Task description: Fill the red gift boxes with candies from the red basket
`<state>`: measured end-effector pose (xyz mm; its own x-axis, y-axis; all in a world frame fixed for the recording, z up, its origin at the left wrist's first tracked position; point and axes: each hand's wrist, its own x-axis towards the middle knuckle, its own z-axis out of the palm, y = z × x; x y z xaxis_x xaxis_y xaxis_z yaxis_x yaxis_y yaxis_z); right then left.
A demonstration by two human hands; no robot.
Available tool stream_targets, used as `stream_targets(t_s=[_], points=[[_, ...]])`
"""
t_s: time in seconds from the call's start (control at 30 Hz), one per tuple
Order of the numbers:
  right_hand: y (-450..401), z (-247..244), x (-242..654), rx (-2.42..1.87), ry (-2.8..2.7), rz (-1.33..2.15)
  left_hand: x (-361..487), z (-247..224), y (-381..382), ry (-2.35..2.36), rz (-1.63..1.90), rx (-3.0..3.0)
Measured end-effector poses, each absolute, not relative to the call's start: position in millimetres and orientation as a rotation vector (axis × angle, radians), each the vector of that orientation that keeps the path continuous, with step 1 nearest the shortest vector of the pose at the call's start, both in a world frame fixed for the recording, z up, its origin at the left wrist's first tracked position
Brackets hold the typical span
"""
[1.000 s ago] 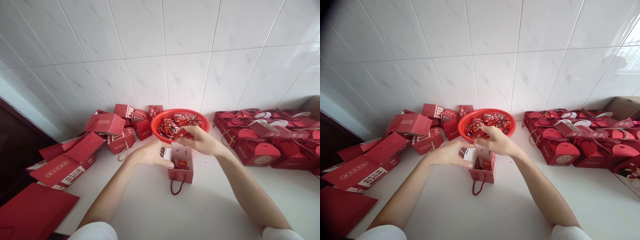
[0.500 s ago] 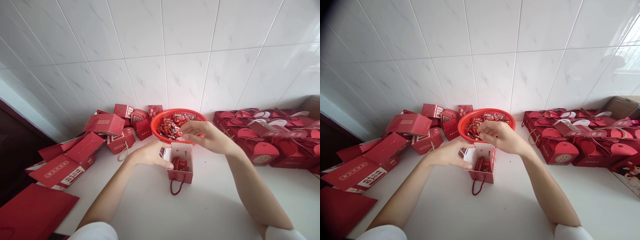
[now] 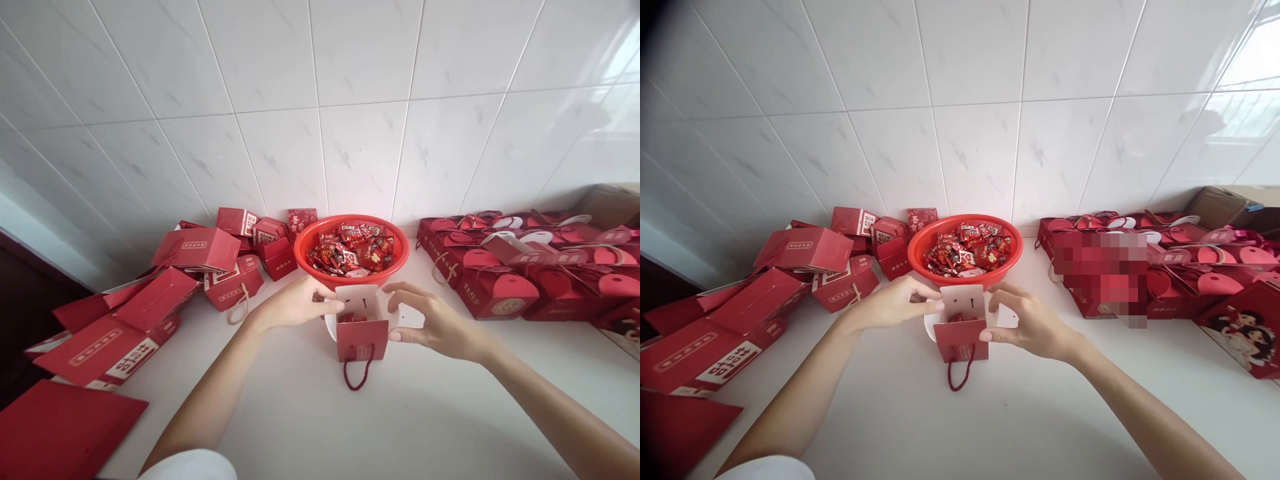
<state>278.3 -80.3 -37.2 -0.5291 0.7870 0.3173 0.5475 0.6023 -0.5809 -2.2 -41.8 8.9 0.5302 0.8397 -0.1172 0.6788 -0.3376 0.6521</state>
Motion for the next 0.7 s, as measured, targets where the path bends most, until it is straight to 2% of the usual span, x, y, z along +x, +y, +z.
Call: stream_targets(t_s=[0.1,0.37,0.7], points=[[-82.8,-55.0,277.1,-1.134,-2.128,0.525,-2.8,6.0,-40.3,1.206,0.255,2.131],[-83.7,-80.9,260.6,-1.159,-1.889,0.502,-1.2,6.3,-40.0,1.199,0.385,2.168],[-82.9,-97.6,257.9,-1.16,-1.742,0.405,3.2,5.3,-43.4,0.972,0.145,2.201]])
